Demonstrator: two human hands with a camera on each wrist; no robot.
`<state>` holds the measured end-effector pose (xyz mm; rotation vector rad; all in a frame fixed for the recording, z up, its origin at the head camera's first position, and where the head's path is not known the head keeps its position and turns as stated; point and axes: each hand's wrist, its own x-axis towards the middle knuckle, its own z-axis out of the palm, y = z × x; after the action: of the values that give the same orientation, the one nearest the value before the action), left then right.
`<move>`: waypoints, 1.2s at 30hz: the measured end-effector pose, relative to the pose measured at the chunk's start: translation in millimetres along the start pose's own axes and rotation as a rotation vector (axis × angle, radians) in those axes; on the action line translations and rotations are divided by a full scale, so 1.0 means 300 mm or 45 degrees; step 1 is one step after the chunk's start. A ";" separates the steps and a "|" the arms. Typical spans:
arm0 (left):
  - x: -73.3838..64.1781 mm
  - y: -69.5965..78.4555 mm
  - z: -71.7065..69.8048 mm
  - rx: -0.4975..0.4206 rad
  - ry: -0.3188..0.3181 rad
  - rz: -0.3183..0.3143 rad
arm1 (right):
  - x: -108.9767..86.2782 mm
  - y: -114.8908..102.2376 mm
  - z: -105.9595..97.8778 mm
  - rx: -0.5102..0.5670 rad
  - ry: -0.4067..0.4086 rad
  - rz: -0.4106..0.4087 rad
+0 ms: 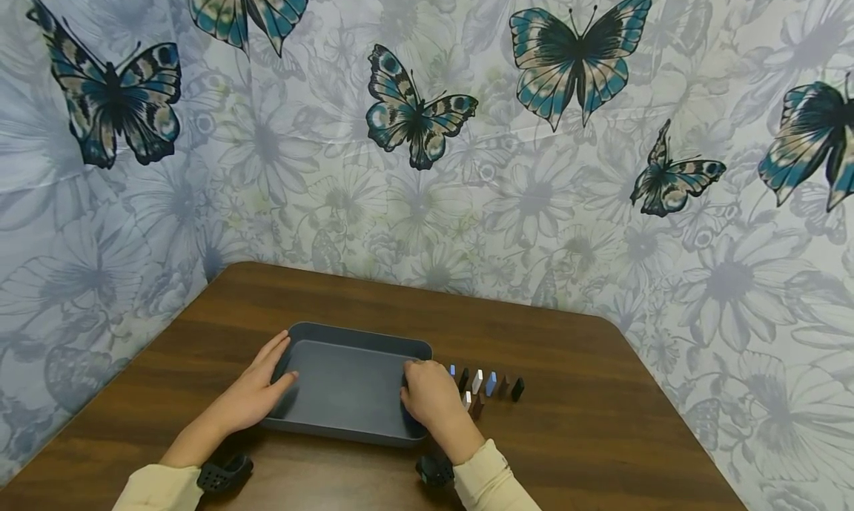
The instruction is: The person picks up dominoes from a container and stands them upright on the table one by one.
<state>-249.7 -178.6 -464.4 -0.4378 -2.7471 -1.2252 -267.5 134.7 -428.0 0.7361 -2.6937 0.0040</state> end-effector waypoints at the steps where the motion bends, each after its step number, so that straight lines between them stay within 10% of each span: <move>1: -0.001 0.000 -0.001 -0.004 -0.001 0.000 | 0.000 -0.001 0.001 0.008 0.010 0.007; 36: 0.001 -0.003 0.002 -0.006 -0.011 0.002 | 0.001 -0.004 -0.002 0.158 -0.007 0.031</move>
<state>-250.4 -178.7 -465.2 -0.4468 -2.7506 -1.2327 -267.0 133.5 -427.6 0.7405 -2.7269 0.1763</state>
